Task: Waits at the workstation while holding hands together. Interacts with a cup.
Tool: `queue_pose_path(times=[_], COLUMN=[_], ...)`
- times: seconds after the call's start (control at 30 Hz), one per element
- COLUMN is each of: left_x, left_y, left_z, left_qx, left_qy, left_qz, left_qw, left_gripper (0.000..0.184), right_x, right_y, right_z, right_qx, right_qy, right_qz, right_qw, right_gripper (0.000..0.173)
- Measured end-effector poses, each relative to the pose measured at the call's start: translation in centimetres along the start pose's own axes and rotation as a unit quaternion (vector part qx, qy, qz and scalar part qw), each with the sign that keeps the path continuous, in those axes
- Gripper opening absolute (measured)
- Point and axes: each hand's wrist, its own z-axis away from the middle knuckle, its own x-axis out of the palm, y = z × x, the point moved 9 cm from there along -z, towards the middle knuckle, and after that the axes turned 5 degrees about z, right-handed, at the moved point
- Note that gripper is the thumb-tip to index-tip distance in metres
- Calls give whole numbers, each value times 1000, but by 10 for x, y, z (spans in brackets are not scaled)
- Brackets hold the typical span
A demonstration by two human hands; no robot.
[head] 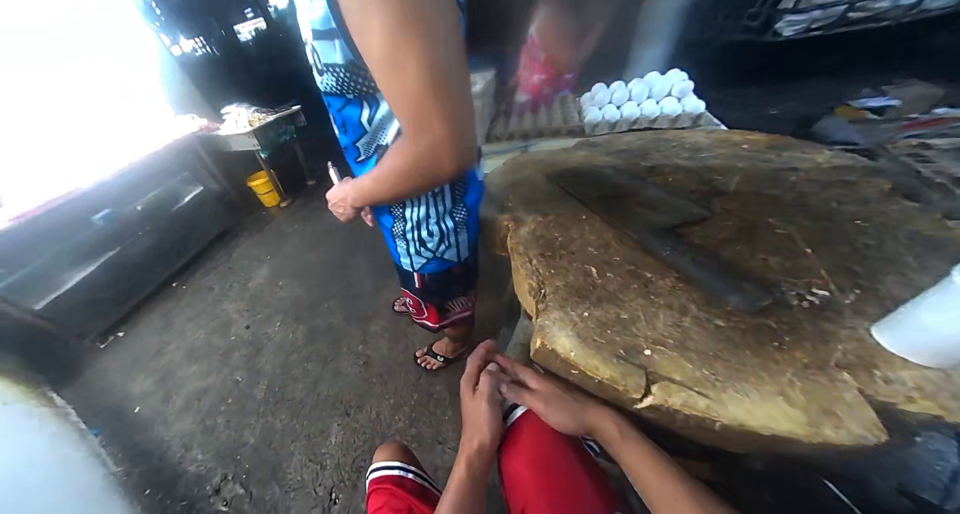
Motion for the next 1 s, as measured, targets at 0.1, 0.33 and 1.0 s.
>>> queue_pose_path(times=[0.1, 0.33, 1.0], left_x=[7, 23, 1], left_y=[-14, -1, -11], left_z=[-8, -5, 21], left_qx=[-14, 66, -37], left_qy=[-35, -78, -67], left_qz=[40, 55, 267], left_qw=[998, 993, 961], left_gripper=[68, 82, 54], right_x=[-9, -7, 45], right_y=[-5, -8, 9], right_z=[-19, -29, -55], right_qx=[-34, -55, 3], right_qy=[66, 27, -232], right_qz=[-9, 69, 209], right_qw=[997, 996, 950], right_gripper=[88, 52, 49])
